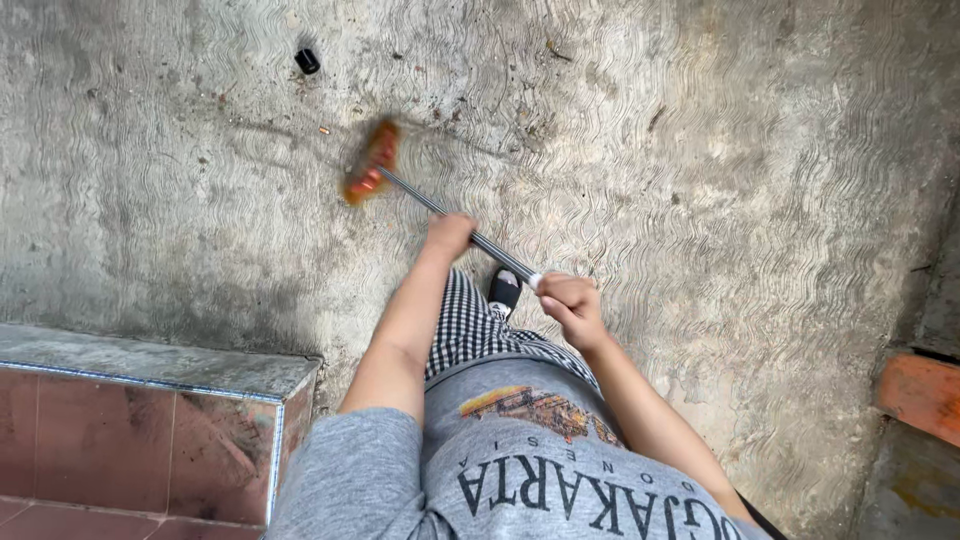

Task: The person sweeps debris across a concrete floor using a small broom, moving around a motorcycle and various metal furniture pieces.

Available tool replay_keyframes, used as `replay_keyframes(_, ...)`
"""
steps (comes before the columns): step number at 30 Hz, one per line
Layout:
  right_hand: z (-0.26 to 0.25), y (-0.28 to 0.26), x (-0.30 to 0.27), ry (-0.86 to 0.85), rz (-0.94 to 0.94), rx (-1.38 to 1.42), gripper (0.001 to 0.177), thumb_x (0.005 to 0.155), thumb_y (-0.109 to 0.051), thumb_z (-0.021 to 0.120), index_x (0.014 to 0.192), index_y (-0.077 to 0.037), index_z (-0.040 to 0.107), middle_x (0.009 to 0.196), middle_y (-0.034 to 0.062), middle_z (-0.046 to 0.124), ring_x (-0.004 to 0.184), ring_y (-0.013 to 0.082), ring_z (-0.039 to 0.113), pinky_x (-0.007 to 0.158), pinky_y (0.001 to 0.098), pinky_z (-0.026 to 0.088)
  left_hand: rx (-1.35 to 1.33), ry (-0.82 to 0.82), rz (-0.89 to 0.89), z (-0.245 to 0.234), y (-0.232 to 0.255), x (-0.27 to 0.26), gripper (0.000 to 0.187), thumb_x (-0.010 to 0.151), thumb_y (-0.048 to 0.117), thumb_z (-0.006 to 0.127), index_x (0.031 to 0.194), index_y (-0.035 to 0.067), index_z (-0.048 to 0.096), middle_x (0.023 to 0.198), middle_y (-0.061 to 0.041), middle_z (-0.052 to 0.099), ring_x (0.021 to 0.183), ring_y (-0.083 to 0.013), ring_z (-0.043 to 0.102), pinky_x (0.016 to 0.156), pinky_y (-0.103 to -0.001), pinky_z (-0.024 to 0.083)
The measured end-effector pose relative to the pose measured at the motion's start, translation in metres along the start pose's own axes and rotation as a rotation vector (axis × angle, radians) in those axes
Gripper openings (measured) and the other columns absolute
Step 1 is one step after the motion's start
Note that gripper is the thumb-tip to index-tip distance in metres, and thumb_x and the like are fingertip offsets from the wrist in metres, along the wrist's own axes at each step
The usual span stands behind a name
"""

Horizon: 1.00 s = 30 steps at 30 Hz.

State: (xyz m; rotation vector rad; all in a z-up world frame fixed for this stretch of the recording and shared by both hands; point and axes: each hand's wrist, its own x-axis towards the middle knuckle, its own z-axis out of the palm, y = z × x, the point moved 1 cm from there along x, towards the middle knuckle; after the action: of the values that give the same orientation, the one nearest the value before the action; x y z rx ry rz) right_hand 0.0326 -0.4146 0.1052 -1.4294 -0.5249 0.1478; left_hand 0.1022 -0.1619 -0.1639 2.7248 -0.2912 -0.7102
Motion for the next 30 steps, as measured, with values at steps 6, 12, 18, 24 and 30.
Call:
replay_keyframes(6, -0.039, -0.009, -0.017, 0.220, -0.012, 0.067, 0.048, 0.097, -0.024, 0.060, 0.054, -0.006, 0.049, 0.054, 0.0062, 0.048, 0.054, 0.0192, 0.043, 0.061, 0.0393, 0.039, -0.128, 0.564, 0.293, -0.030, 0.037, 0.001, 0.011, 0.072, 0.029, 0.080, 0.075, 0.021, 0.074, 0.092, -0.002, 0.073, 0.106, -0.0315, 0.065, 0.096, -0.066, 0.041)
replay_keyframes(12, -0.139, -0.141, -0.008, 0.221, -0.722, -0.136, 0.052, 0.106, -0.026, 0.046, 0.055, -0.023, 0.037, 0.043, -0.0138, 0.029, 0.034, 0.0010, 0.028, 0.033, 0.0236, 0.024, -0.499, 0.079, 0.477, -0.080, 0.235, -0.006, 0.009, 0.084, 0.021, 0.075, 0.084, 0.015, 0.067, 0.082, -0.006, 0.070, 0.083, -0.0277, 0.069, 0.075, -0.044, 0.052)
replay_keyframes(18, -0.090, -0.191, -0.002, 0.051, -0.314, -0.246, 0.050, 0.095, -0.029, 0.058, 0.051, -0.014, 0.041, 0.046, -0.0047, 0.038, 0.039, 0.0121, 0.037, 0.044, 0.0324, 0.030, -0.533, -0.278, 0.706, -0.076, 0.312, -0.010, 0.026, 0.080, 0.039, 0.076, 0.078, 0.016, 0.065, 0.070, -0.005, 0.067, 0.069, -0.0248, 0.067, 0.063, -0.043, 0.048)
replay_keyframes(24, -0.069, -0.148, 0.006, -0.018, -0.291, -0.141, 0.041, 0.088, -0.021, 0.060, 0.055, -0.009, 0.040, 0.052, 0.0052, 0.044, 0.045, 0.0228, 0.048, 0.053, 0.0395, 0.043, -0.442, -0.049, 0.721, -0.038, 0.231, 0.013, 0.010, 0.077, 0.023, 0.074, 0.081, 0.018, 0.066, 0.078, -0.005, 0.068, 0.079, -0.0272, 0.069, 0.070, -0.046, 0.051)
replay_keyframes(30, -0.058, -0.025, 0.008, 0.064, -0.018, -0.031, 0.040, 0.092, -0.020, 0.064, 0.063, 0.002, 0.047, 0.063, 0.0148, 0.052, 0.065, 0.0303, 0.055, 0.071, 0.0428, 0.046, -0.043, -0.121, 0.175, -0.046, 0.078, 0.043, 0.019, 0.080, 0.026, 0.082, 0.093, 0.021, 0.069, 0.107, -0.002, 0.071, 0.110, -0.0293, 0.065, 0.103, -0.054, 0.044)
